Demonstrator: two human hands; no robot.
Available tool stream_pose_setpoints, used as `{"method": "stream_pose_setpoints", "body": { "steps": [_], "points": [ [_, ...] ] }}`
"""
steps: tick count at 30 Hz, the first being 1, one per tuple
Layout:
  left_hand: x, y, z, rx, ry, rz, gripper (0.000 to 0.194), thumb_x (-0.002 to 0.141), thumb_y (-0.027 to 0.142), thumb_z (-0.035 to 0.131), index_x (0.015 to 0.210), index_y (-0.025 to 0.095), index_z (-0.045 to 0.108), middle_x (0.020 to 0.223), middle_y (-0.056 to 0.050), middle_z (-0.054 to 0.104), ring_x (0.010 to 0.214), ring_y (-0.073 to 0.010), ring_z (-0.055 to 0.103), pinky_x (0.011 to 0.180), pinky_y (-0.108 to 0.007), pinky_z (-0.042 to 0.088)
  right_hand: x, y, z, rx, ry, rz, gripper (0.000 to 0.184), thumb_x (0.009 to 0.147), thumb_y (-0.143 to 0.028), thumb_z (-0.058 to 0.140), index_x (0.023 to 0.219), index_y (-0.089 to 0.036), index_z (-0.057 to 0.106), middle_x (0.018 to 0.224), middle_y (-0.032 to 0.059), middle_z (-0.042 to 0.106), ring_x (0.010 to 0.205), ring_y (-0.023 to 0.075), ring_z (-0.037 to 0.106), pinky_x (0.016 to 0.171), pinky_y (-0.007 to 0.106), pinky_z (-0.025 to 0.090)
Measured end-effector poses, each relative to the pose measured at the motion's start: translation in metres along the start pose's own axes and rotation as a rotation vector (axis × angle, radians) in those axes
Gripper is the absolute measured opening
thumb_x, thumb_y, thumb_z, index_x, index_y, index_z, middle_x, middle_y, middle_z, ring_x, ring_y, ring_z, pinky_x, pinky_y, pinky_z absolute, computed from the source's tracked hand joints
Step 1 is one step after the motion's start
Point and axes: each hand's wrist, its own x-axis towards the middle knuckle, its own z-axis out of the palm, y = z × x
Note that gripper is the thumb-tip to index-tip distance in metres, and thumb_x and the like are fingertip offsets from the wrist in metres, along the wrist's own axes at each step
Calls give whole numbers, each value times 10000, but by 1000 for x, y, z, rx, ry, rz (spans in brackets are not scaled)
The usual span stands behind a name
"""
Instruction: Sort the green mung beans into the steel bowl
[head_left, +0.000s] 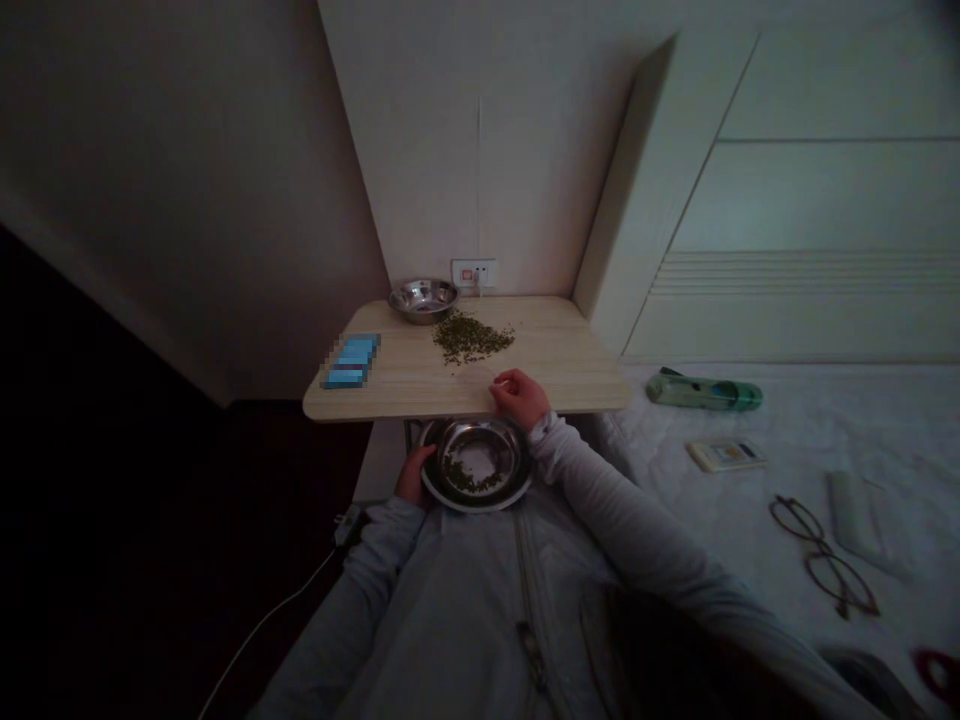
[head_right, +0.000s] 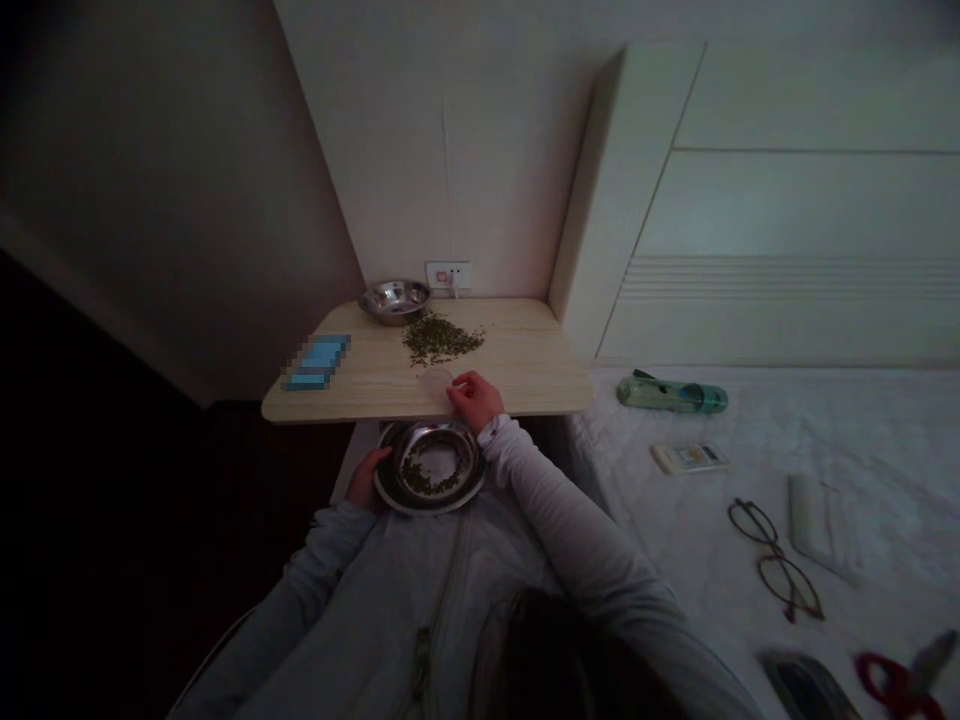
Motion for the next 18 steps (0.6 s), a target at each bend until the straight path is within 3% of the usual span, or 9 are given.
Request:
{"method": "stream_pose_setpoints", "body": {
  "steps": [6,18],
  "points": [
    [-5,2,5,-17,-57,-17,179,543,272,569,663,149,617,648,-46,648,838,-246,570,729,-327,435,-13,-10,20,-287,-153,-127,186,705,-328,465,824,-188,496,576,-31,571,537,87,508,555,216,363],
    [-1,1,1,1,2,42,125,517,251,598,597,154,595,598,-27,632,796,-225,578,708,-301,436,6,-4,11,-468,-20,28,184,689,-323,444,814,-192,477,649,-1,580,581,104,496,543,220,339]
  ]
}}
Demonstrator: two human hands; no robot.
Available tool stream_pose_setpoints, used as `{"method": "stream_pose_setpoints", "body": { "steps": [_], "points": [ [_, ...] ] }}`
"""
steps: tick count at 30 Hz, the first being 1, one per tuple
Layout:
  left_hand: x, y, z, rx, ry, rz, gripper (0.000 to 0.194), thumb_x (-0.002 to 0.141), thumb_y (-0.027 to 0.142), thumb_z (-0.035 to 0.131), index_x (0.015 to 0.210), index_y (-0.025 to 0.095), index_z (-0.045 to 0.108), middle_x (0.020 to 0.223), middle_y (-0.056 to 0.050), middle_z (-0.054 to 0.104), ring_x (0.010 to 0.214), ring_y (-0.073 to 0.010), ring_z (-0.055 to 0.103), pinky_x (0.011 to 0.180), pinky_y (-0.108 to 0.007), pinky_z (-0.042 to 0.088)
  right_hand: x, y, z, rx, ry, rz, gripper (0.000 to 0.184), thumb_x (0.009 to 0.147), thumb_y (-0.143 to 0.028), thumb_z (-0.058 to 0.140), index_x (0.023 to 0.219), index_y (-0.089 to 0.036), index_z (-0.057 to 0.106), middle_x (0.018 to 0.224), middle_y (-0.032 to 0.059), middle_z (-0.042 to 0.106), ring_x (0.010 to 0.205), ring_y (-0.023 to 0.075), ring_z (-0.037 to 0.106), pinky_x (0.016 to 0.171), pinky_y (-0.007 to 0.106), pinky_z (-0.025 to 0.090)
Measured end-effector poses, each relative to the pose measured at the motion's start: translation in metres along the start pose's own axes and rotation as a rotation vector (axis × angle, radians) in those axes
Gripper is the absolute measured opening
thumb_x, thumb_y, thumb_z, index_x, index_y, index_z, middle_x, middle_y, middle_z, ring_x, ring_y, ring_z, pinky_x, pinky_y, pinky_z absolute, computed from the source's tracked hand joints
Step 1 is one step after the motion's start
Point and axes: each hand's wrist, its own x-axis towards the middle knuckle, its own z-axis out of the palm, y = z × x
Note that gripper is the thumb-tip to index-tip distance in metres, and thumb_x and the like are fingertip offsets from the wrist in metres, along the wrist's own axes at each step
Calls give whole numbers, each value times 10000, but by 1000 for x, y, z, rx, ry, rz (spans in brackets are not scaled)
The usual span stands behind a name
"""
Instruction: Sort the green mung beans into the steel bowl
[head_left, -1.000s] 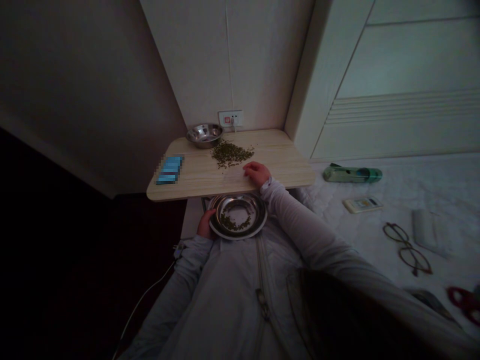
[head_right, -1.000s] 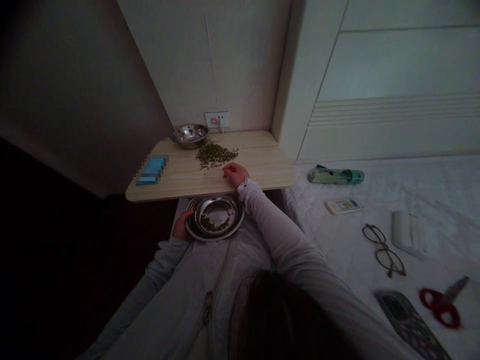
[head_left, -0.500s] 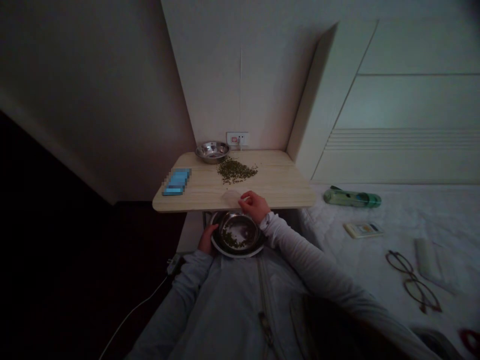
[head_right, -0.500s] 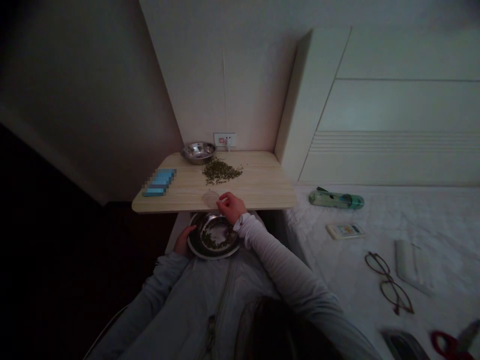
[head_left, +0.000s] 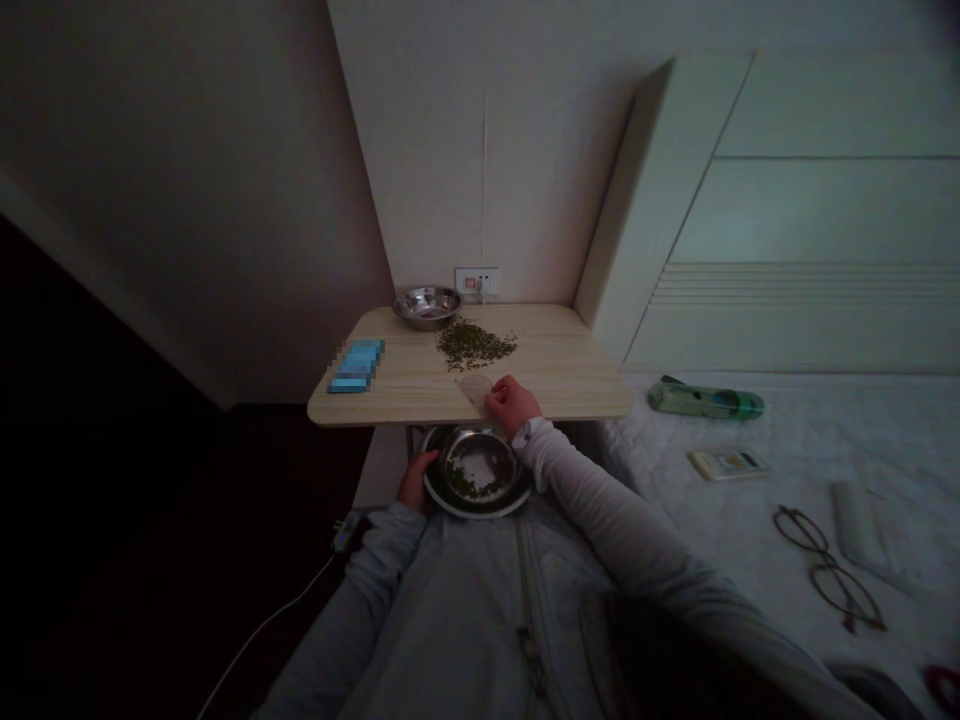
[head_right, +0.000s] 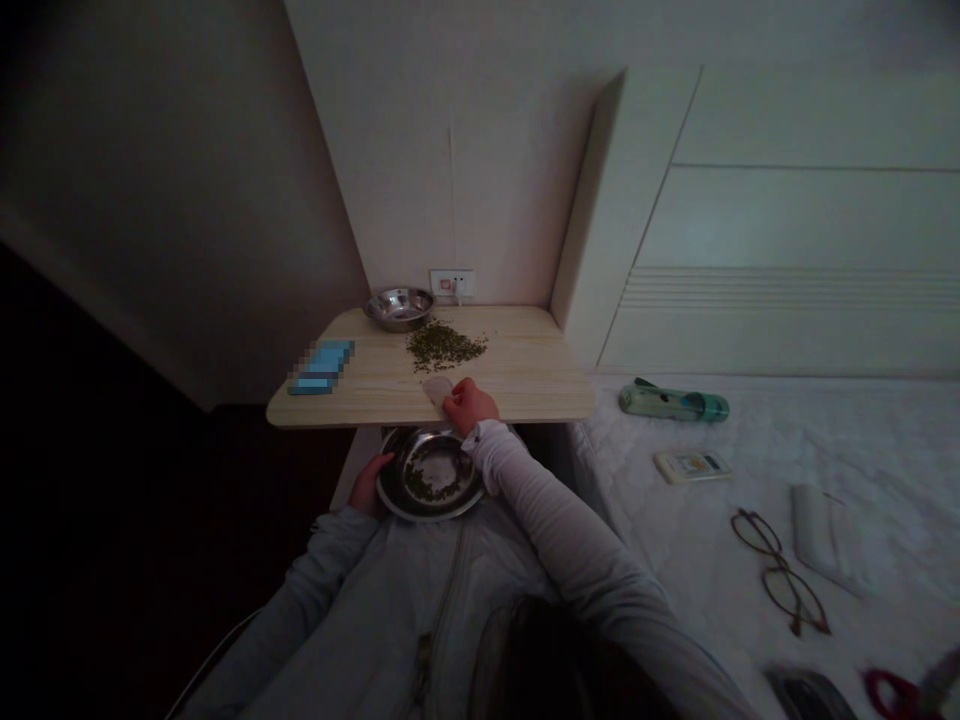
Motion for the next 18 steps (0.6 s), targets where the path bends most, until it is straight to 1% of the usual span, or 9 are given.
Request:
{"method": "stream_pose_setpoints", "body": {
  "steps": [4,8,13,18],
  "points": [
    [2,-1,-2,7,-17,-14,135,526,253,590,617,154,600,595,-27,629,791,-217,578,714,-299,431,3,10,-6,-34,52,48,176,675,-320,442,793,-195,477,658,2,584,588,112,498,538,222,336],
    [3,-2,-4,19,-17,1,144,529,261,589,623,153,605,593,-25,628,762,-210,582,711,-297,431,10,24,-17,-53,51,58,183,667,-322,445,792,-193,477,650,1,584,587,112,499,544,223,341],
    [4,-2,-4,29,-20,5,173,525,276,596,643,151,611,613,-27,636,738,-212,585,699,-303,434,30,48,-35,-97,65,100,191,663,-320,452,794,-187,488,678,8,589,605,113,507,558,225,357],
    [3,0,-1,39,-34,10,184,519,285,600,640,147,610,623,-35,637,760,-221,582,713,-308,430,55,71,-50,-119,71,126,195,675,-319,453,798,-177,506,678,12,595,606,112,515,575,227,374]
  ]
}}
